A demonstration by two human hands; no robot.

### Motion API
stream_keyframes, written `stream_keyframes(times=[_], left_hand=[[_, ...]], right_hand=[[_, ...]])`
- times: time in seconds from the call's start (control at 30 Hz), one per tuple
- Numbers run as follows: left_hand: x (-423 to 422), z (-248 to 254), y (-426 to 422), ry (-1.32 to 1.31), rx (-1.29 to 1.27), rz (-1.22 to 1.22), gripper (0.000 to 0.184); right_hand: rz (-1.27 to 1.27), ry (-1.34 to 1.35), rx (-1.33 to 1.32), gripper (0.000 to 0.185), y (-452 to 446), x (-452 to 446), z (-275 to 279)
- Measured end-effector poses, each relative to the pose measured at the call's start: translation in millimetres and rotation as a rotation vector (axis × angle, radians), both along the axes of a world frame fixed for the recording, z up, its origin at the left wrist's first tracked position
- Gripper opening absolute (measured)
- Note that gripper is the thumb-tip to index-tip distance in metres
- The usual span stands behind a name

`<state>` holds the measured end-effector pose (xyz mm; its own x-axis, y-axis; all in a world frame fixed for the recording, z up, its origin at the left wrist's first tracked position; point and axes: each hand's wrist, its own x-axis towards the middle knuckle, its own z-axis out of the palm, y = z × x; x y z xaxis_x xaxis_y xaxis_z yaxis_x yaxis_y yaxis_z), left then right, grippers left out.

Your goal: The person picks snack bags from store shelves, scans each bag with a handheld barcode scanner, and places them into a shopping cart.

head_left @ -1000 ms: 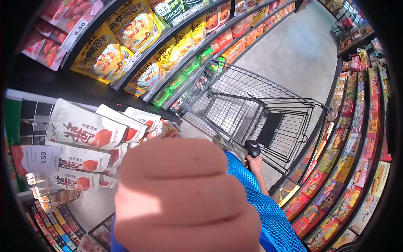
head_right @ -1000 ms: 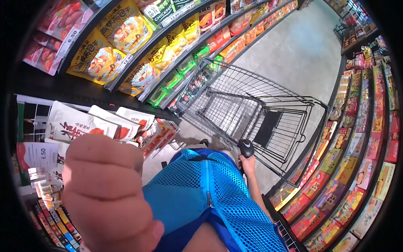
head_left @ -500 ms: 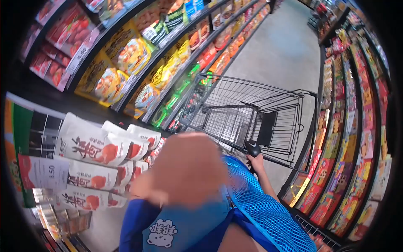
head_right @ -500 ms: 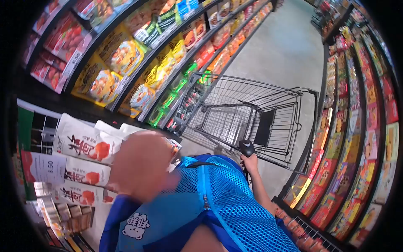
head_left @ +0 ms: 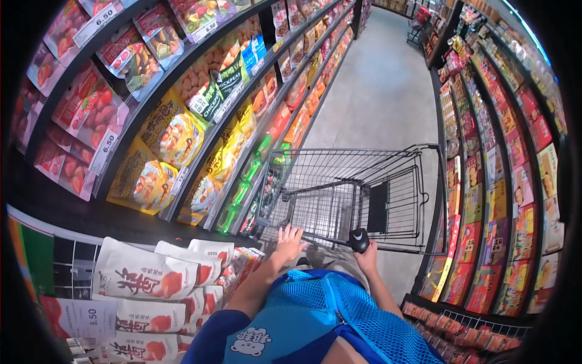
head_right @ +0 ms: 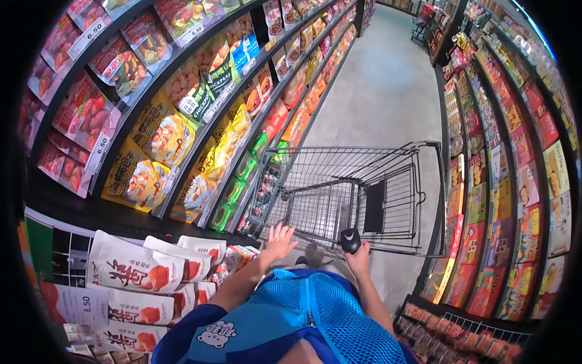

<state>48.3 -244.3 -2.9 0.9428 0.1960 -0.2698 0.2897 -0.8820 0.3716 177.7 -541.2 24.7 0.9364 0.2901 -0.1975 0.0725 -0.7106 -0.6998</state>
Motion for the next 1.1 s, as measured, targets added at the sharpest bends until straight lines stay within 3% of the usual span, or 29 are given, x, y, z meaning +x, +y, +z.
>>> stream_keyframes(times=[0.2, 0.3, 0.37, 0.47, 0.57, 0.7, 0.77, 0.83, 0.97, 1.07, 1.1], left_hand=[[27.1, -6.9, -13.1, 0.1, 0.021, 0.131, 0.064], [47.2, 3.8, -11.1, 0.197, -0.001, 0.136, 0.064], [60.6, 3.9, -11.0, 0.21, 0.0, 0.135, 0.064], [85.8, 3.2, -8.5, 0.23, -0.003, 0.131, 0.067], [112.5, 7.2, -9.1, 0.249, 0.072, 0.106, 0.071], [150.7, 15.5, -6.9, 0.302, 0.081, 0.14, 0.069], [167.7, 17.9, -2.0, 0.298, 0.047, 0.156, 0.067], [179.2, 19.8, 0.8, 0.267, 0.032, 0.17, 0.065], [187.9, 23.0, 6.9, -0.023, -0.217, 0.385, 0.065], [170.7, 28.4, 36.3, -0.569, -0.11, 0.608, 0.06], [159.3, 51.3, 55.0, -0.567, -0.058, 0.729, 0.054]], right_hand=[[-0.105, 0.079, 0.204, 0.046, -1.8, 16.7, -1.1], [-0.1, 0.146, 0.132, 0.05, 11.0, 26.9, 30.6], [-0.095, 0.137, 0.154, 0.049, -3.0, 41.9, -5.7], [-0.142, 0.132, 0.15, 0.04, -1.1, 64.9, -8.1], [-0.078, 0.247, 0.107, 0.044, 1.6, 95.6, 7.0], [0.004, 0.103, 0.194, 0.041, -3.8, 134.5, -20.3], [0.019, 0.206, 0.157, 0.042, -1.4, 154.7, -13.5], [-0.05, 0.295, 0.113, 0.042, 22.1, 160.2, 45.6], [0.073, 0.323, 0.195, 0.049, 4.4, 200.4, 7.2], [0.153, 0.298, 0.27, 0.047, -4.9, 224.5, -23.7], [0.174, 0.311, 0.324, 0.047, -5.3, 229.6, -21.2]])
